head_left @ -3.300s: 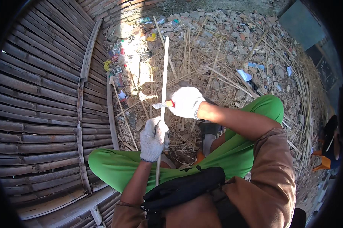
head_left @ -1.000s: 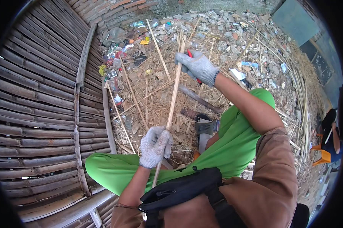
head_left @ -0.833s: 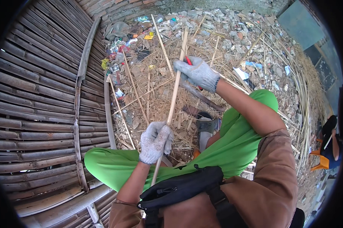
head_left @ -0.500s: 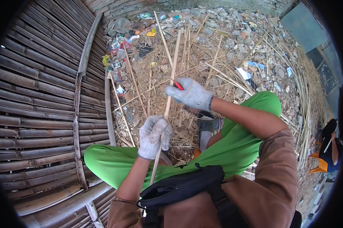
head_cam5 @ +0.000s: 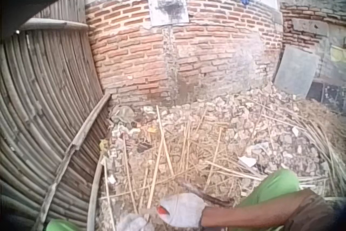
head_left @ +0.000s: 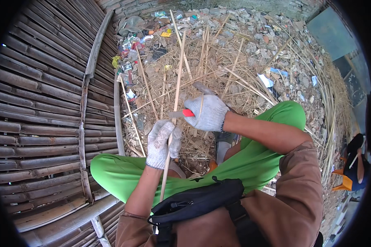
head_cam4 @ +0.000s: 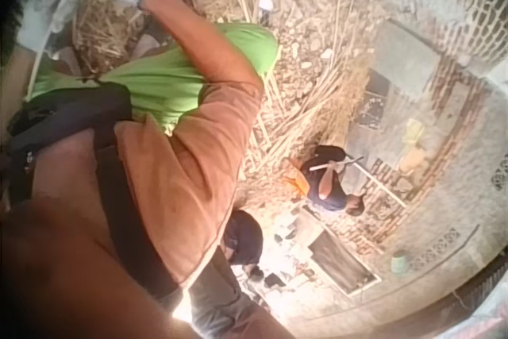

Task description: The person strips layers from a bamboo pole using a small knife.

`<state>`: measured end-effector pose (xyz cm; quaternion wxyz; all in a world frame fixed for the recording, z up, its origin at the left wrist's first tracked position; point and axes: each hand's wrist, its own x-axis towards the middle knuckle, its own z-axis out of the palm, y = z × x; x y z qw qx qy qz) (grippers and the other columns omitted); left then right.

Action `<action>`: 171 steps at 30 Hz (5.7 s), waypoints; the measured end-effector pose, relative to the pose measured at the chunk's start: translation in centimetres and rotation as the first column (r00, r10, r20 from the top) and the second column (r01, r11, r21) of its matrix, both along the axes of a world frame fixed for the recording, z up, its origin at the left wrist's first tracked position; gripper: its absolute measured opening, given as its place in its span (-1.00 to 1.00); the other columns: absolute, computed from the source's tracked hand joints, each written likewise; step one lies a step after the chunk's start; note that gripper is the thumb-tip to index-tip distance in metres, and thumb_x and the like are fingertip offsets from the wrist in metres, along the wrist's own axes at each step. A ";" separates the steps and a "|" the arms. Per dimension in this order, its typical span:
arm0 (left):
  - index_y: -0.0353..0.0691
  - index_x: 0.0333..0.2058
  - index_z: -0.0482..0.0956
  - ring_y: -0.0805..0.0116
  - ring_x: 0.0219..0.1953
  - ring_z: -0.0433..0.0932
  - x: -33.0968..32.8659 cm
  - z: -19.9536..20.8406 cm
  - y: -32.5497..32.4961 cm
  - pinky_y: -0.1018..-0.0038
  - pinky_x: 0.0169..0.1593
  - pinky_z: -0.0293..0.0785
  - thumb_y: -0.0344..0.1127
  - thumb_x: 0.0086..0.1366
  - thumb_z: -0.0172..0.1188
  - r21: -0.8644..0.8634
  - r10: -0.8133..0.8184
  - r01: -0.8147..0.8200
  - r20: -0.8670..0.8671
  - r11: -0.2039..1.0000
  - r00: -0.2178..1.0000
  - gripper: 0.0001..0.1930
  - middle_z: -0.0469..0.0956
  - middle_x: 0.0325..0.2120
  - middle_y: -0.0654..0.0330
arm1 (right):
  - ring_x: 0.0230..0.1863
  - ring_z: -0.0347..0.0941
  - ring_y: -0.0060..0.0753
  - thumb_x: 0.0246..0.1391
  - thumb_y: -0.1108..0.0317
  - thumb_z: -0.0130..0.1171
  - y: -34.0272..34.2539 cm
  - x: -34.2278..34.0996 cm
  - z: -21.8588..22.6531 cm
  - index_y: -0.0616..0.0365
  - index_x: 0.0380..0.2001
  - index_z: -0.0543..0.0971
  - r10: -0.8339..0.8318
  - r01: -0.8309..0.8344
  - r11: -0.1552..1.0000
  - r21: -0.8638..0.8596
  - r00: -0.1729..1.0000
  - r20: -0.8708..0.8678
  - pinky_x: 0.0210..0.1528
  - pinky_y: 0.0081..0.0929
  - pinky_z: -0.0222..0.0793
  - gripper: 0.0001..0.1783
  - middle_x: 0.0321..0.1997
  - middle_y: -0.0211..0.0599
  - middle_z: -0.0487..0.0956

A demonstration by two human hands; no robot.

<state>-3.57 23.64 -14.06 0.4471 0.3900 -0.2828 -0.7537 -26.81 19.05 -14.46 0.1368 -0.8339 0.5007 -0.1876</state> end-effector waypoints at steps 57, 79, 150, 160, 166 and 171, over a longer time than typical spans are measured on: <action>-0.20 -0.08 0.63 0.42 -0.62 0.61 -0.6 0.3 3.6 0.43 -0.48 0.54 -0.40 0.45 0.31 -0.601 0.313 0.574 0.791 0.557 0.525 -0.87 0.61 -0.62 0.14 | -0.06 0.73 0.17 0.29 -0.07 0.12 -13.4 -18.7 4.1 0.03 -0.04 0.72 -0.759 0.772 0.634 -0.050 0.609 -0.230 0.01 0.03 0.65 -0.54 -0.09 0.00 0.77; -0.27 0.18 0.60 -0.04 0.05 0.65 -4.3 20.4 -5.4 0.11 0.21 0.53 -0.46 0.19 0.46 -0.550 0.847 0.817 0.342 -0.170 0.407 -0.45 0.68 0.00 0.03 | -0.17 0.68 -0.44 0.46 -0.02 0.16 -3.0 -8.0 3.6 0.19 0.10 0.68 -0.280 -0.024 0.902 0.430 0.725 0.629 0.04 -0.33 0.57 -0.51 -0.24 -0.33 0.78; -0.25 0.10 0.52 0.62 -0.56 0.42 -0.5 -2.3 -4.3 0.61 -0.55 0.36 -0.19 0.63 0.11 0.119 -0.381 0.365 0.181 0.924 0.907 -0.73 0.55 -0.42 0.35 | -0.24 0.69 0.18 0.29 -0.02 0.14 -2.4 -0.1 -6.4 0.11 -0.35 0.66 -0.106 0.115 0.968 0.223 0.993 -0.052 -0.12 0.10 0.59 -0.59 -0.33 0.04 0.72; -0.18 0.13 0.53 0.61 -0.66 0.32 -0.7 -2.7 -3.9 0.56 -0.63 0.19 -0.18 0.64 0.07 0.169 -0.330 0.302 0.174 0.938 0.928 -0.73 0.47 -0.48 0.40 | -0.21 0.70 0.20 0.24 0.02 0.14 -1.6 0.8 -4.6 0.11 -0.30 0.71 -0.063 0.095 0.957 0.274 0.990 -0.124 -0.12 0.14 0.62 -0.62 -0.30 0.07 0.73; -0.18 0.00 0.53 0.62 -0.69 0.29 -1.2 -0.9 -3.8 0.58 -0.66 0.15 -0.14 0.63 0.06 0.075 -0.330 0.324 0.339 0.943 0.881 -0.76 0.42 -0.52 0.42 | -0.27 0.74 0.11 0.20 0.03 0.15 -2.7 0.5 -3.9 0.06 -0.32 0.72 -0.083 0.114 0.981 0.156 0.978 -0.193 -0.18 0.13 0.64 -0.65 -0.34 0.00 0.75; -0.16 -0.06 0.51 0.61 -0.72 0.27 -2.2 0.0 -4.3 0.56 -0.69 0.15 -0.16 0.62 0.08 0.041 -0.302 0.308 0.354 0.951 0.885 -0.80 0.39 -0.55 0.42 | -0.28 0.75 0.05 0.15 0.10 0.16 -3.3 -0.1 -3.3 0.05 -0.33 0.73 -0.167 0.185 0.979 0.087 0.969 -0.180 -0.22 0.07 0.66 -0.70 -0.35 -0.03 0.76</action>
